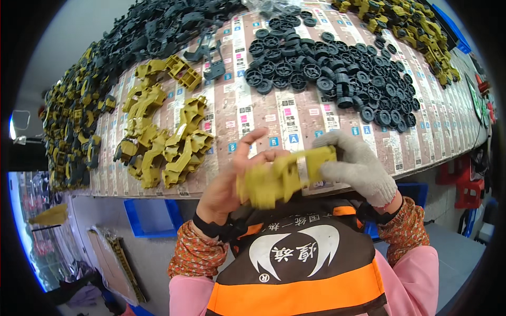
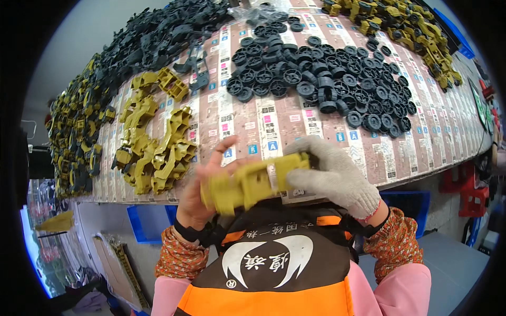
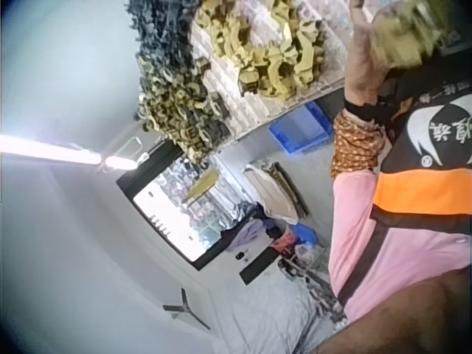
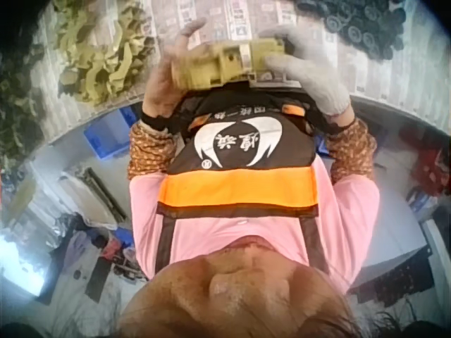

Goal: The person sits at a table and repeatedly picks up yellow plastic frames and black circular components. They insert the black components into the yellow frames by hand, then place the assembled units onto a pile on the table. The process is repetitive and involves handling multiple identical parts.

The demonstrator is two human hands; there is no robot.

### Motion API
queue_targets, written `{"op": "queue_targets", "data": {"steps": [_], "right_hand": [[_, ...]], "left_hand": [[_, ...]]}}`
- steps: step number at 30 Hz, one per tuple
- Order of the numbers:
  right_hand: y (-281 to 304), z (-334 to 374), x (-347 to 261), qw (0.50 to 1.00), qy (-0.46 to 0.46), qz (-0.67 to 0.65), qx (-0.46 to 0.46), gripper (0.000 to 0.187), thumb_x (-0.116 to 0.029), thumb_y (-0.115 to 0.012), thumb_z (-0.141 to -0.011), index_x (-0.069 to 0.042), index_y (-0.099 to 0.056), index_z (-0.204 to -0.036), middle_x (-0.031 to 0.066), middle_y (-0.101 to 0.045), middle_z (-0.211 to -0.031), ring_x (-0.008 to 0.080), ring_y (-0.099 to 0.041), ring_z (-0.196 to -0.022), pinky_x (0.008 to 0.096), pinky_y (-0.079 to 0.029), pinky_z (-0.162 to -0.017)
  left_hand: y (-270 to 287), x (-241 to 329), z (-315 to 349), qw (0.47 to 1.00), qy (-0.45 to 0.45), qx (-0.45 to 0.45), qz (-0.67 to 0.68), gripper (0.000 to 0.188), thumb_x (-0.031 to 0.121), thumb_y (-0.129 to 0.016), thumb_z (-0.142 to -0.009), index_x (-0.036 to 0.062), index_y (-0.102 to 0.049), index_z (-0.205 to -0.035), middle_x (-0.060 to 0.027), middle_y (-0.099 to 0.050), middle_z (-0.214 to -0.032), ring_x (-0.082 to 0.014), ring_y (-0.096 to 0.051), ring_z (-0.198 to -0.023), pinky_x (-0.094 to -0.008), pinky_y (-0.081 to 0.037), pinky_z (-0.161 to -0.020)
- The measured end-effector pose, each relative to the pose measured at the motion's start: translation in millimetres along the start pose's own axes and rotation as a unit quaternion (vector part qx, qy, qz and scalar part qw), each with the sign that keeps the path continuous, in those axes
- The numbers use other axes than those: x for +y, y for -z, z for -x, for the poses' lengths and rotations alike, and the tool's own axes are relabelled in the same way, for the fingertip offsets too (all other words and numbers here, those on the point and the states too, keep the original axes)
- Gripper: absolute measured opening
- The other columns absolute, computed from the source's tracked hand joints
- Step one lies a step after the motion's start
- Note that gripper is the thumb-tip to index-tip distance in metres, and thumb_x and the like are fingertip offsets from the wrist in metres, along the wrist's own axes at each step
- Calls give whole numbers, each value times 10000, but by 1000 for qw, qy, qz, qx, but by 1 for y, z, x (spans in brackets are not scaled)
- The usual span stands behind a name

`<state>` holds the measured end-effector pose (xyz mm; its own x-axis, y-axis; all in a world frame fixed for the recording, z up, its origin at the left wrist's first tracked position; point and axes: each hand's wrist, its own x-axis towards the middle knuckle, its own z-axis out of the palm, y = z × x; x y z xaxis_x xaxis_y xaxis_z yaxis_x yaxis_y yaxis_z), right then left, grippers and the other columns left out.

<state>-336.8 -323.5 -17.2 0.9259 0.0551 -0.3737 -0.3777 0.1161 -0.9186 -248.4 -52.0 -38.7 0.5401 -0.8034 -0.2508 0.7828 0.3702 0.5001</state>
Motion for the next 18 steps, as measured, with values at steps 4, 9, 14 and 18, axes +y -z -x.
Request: {"op": "queue_targets", "data": {"steps": [4, 9, 14, 18], "right_hand": [[-9, 13, 3, 995, -26, 32, 96, 469, -203, -770, -948, 68, -606, -1293, 98, -699, -1101, 150, -706, -962, 293, -592, -806], [17, 9, -5, 945, 105, 283, 124, 217, -139, -755, -939, -9, -715, -1109, 129, -717, -971, 206, -715, -896, 362, -579, -807], [84, -33, -9, 689, 274, 614, 272, 283, -37, -722, -900, -61, -666, -1176, 150, -639, -980, 336, -675, -873, 423, -550, -779], [93, -52, -1, 680, 254, 632, 271, 200, -39, -694, -918, -58, -667, -1116, 157, -643, -954, 365, -676, -918, 440, -558, -794]], "left_hand": [[4, -21, -18, 981, -99, 30, -164, 910, 391, -787, -978, 205, -225, -1669, -122, -495, -1545, -301, -561, -1370, -477, -498, -1113], [-5, -30, -37, 979, -134, 112, -107, 689, 311, -695, -1057, 192, -307, -1613, -75, -544, -1449, -244, -597, -1324, -464, -553, -1077], [-7, -22, -30, 988, -69, 114, -74, 616, 317, -676, -1070, 190, -337, -1569, -74, -599, -1320, -224, -694, -1127, -468, -657, -914], [-9, -25, -29, 985, -77, 126, -92, 627, 286, -676, -1067, 196, -323, -1577, -83, -609, -1282, -224, -707, -1047, -460, -675, -835]]}}
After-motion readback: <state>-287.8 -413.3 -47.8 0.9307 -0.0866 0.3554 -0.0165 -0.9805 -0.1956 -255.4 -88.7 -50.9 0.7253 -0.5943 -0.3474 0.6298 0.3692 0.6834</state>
